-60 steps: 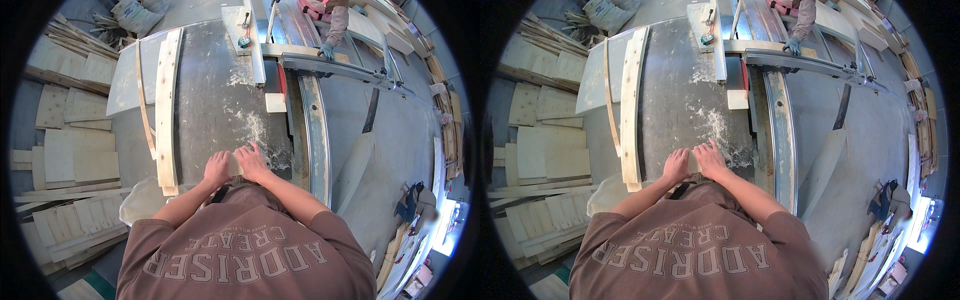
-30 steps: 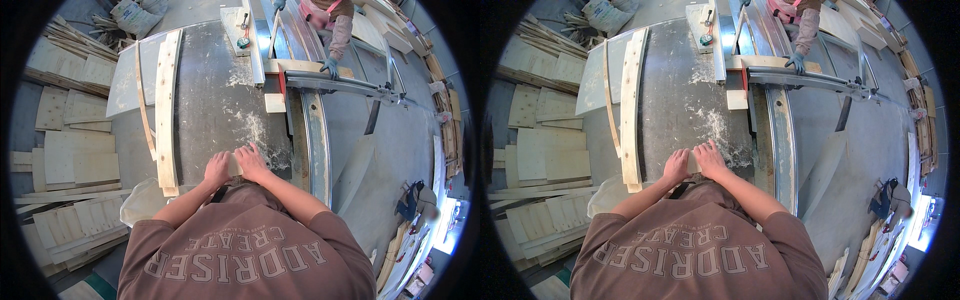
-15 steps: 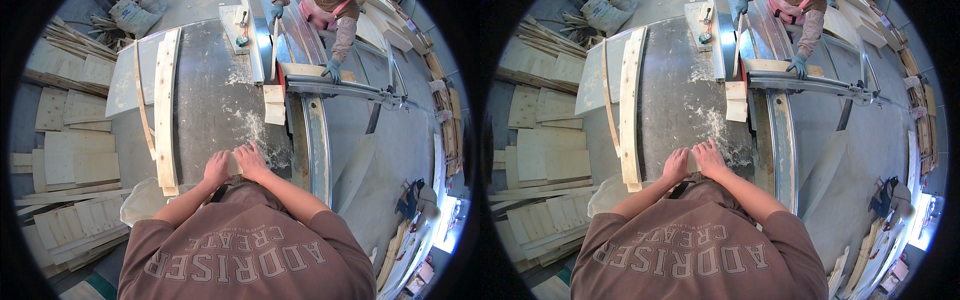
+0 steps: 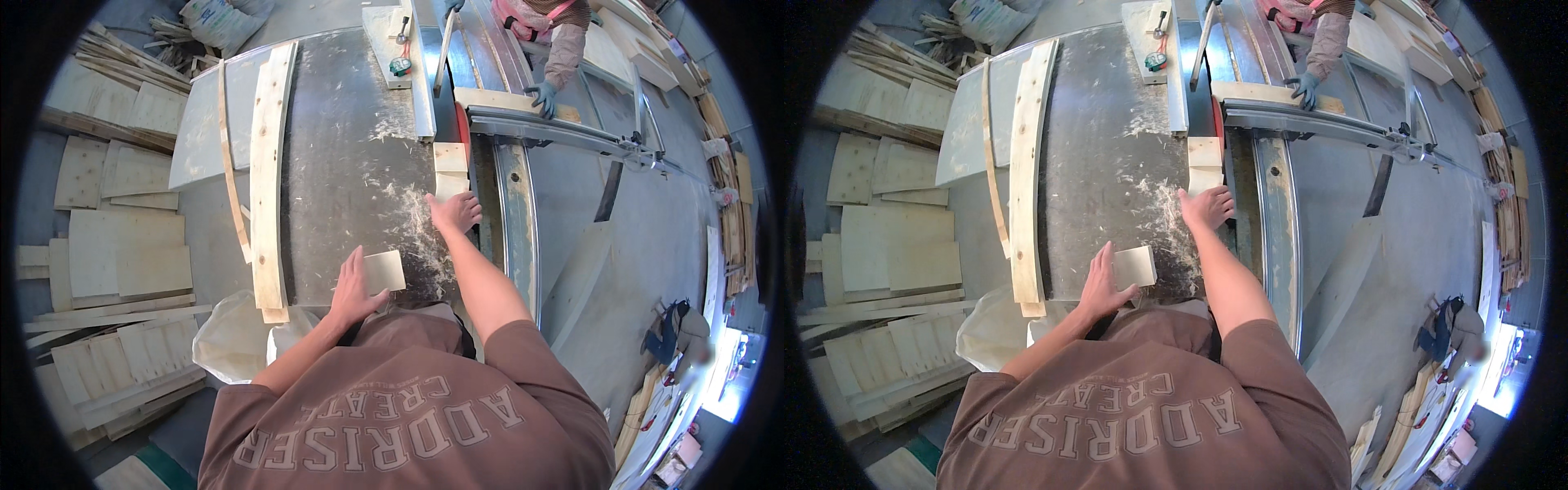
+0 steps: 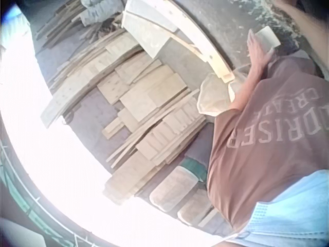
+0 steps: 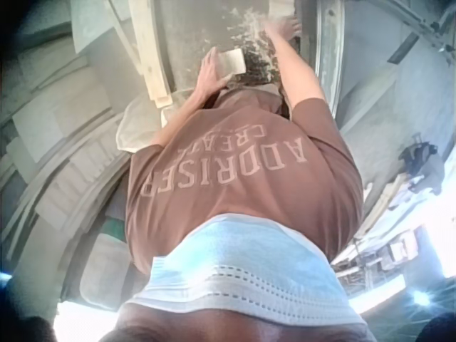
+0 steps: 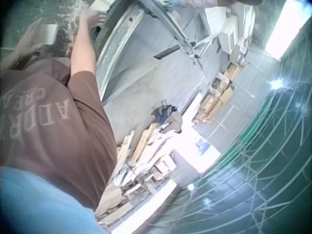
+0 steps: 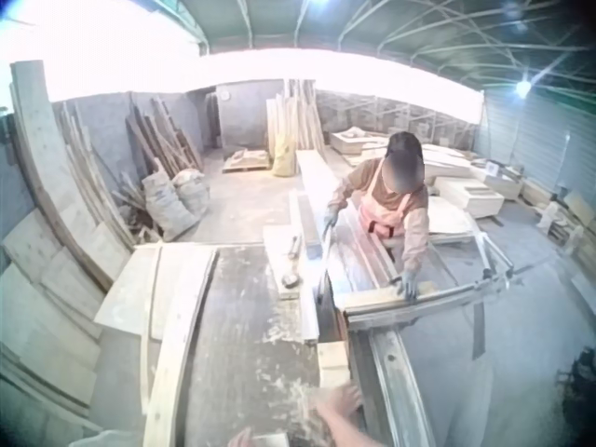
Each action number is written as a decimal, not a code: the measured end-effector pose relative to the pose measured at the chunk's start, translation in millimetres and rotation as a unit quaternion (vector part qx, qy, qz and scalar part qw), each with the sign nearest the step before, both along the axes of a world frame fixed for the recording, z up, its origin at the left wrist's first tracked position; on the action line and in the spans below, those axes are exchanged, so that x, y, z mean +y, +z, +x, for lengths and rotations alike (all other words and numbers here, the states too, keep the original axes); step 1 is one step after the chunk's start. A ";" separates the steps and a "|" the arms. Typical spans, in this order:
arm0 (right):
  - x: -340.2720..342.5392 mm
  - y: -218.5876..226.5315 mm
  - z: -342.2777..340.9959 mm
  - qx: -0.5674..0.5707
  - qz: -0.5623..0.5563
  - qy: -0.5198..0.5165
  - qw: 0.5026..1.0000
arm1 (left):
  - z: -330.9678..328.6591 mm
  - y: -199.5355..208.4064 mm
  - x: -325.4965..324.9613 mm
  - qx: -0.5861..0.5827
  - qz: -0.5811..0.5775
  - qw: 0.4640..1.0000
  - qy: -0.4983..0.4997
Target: The person uses a table saw to cut small wooden blocks. They repeatedly pick up blocks from a white sack, position them on the saw table, and push them through the blade. The cut pieces are placed into the sack, and the process continues with multiple blocks.
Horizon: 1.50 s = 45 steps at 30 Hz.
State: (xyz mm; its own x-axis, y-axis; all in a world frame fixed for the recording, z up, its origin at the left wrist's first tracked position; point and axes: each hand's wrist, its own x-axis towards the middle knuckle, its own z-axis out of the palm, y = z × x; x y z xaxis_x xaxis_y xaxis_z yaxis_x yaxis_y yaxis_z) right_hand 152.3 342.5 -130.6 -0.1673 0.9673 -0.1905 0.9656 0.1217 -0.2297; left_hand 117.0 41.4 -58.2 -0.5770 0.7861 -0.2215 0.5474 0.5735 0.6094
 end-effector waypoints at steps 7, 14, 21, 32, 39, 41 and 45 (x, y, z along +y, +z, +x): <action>5.7 2.1 16.9 -0.015 -0.012 0.027 0.999 | -11.0 -20.6 -22.1 -0.056 0.037 0.992 0.107; -68.9 81.4 79.7 0.180 -0.086 0.421 0.885 | -24.2 -43.7 -24.2 -0.308 0.134 0.898 0.283; -105.1 85.3 65.6 0.077 -0.069 0.641 0.760 | -15.2 -30.3 -7.0 -0.449 0.083 0.868 0.196; -165.0 -4.5 75.8 0.375 -0.334 0.279 0.819 | 12.0 -44.5 12.3 -0.513 0.175 0.774 0.327; -136.2 53.6 82.8 0.206 -0.178 0.478 0.835 | -2.1 -0.2 -0.5 -0.261 0.068 0.950 0.156; -125.7 78.5 82.3 0.166 -0.116 0.572 0.795 | -9.5 10.2 -1.3 -0.057 -0.004 0.998 0.020; -126.9 72.6 72.0 0.095 0.067 0.603 0.789 | -17.6 5.7 6.2 0.091 -0.049 0.990 -0.096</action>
State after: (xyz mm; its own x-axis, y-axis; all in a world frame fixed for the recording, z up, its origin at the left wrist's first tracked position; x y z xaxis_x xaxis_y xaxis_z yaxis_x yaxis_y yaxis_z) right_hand 224.3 215.5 -58.0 -0.9950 0.0919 0.0387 0.0785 0.9615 -0.2634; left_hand 99.5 47.6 -52.4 -0.4561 0.8651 -0.2086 0.7484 0.4997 0.4361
